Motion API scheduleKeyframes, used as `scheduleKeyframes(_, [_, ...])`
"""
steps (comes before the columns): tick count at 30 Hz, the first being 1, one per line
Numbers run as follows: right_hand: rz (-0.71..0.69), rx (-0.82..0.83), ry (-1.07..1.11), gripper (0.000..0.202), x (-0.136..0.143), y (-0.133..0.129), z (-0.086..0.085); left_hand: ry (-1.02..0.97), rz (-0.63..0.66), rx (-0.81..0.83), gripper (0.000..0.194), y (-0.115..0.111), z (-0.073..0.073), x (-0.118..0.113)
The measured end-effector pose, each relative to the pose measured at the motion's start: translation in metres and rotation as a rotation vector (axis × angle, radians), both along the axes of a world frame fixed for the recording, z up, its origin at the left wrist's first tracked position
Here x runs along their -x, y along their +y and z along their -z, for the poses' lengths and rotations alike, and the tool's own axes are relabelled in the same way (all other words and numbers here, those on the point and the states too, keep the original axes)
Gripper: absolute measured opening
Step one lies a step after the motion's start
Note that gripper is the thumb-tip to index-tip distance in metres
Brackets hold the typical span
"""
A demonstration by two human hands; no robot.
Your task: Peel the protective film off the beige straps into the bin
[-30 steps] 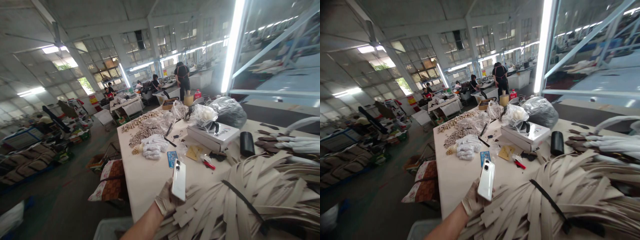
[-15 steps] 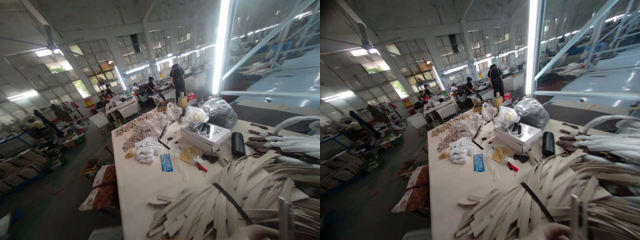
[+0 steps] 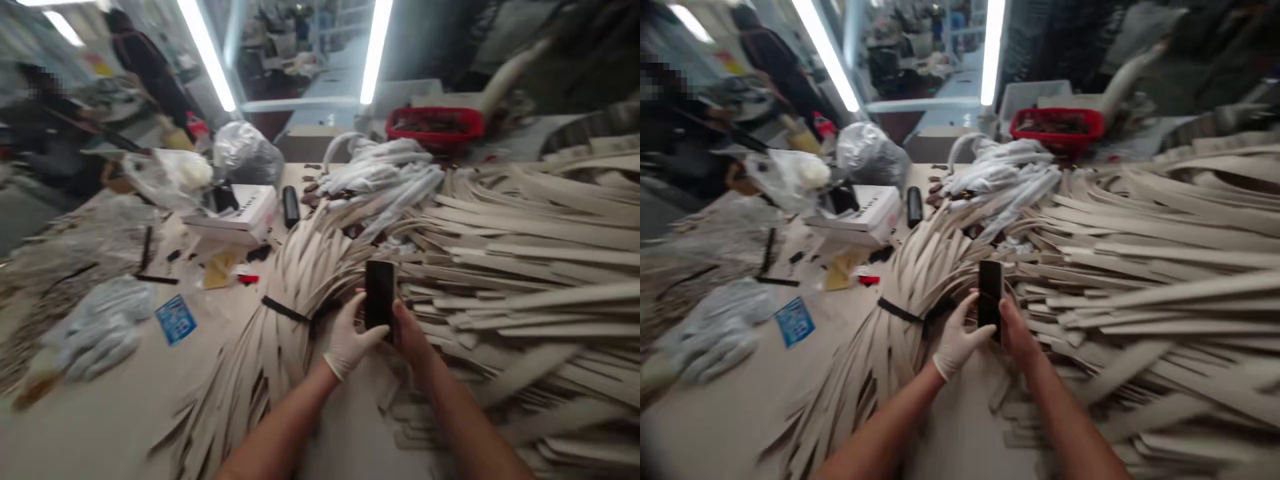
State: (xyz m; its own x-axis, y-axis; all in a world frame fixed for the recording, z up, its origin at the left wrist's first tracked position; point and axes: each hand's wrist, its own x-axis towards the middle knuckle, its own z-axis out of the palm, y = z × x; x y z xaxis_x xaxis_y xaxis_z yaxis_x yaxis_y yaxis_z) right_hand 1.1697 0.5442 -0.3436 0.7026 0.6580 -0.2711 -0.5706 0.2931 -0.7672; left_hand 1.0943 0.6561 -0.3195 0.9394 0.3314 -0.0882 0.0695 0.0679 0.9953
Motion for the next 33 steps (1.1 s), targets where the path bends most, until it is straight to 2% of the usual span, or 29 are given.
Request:
scheduleKeyframes(2, [0.074,-0.056,0.092,0.070,0.006,-0.020,0.013,0.028,0.146,-0.092,0.052,0.013,0.013,0.003])
scheduleKeyframes(3, [0.105,-0.112,0.132,0.071,0.007,-0.022,0.019,0.029,0.165,-0.099,0.044,0.019,0.017,0.003])
scheduleKeyframes(5, [0.148,-0.231,0.189,0.066,0.007,-0.018,0.026,0.015,0.083,-0.065,0.033,0.028,0.023,0.001])
scheduleKeyframes(8, [0.145,-0.366,0.261,0.060,0.002,-0.012,0.025,-0.012,-0.125,-0.026,0.031,0.030,0.029,-0.004])
scheduleKeyframes(11, [0.173,-0.428,0.335,0.058,-0.001,-0.015,0.018,0.022,-0.112,-0.018,0.032,0.026,0.035,-0.007])
scheduleKeyframes(15, [0.207,-0.456,0.375,0.057,0.002,-0.019,0.010,0.100,-0.119,0.147,0.037,0.022,0.038,-0.007])
scheduleKeyframes(23, [0.093,-0.426,0.334,0.060,0.011,-0.017,0.002,0.131,-0.131,0.400,0.041,0.022,0.045,-0.008])
scheduleKeyframes(29, [0.067,-0.465,0.404,0.060,0.013,-0.015,0.003,0.160,-0.067,0.400,0.045,0.016,0.044,-0.006])
scheduleKeyframes(33, [0.078,-0.428,0.408,0.061,0.012,-0.013,0.002,0.185,-0.029,0.367,0.046,0.013,0.045,-0.002])
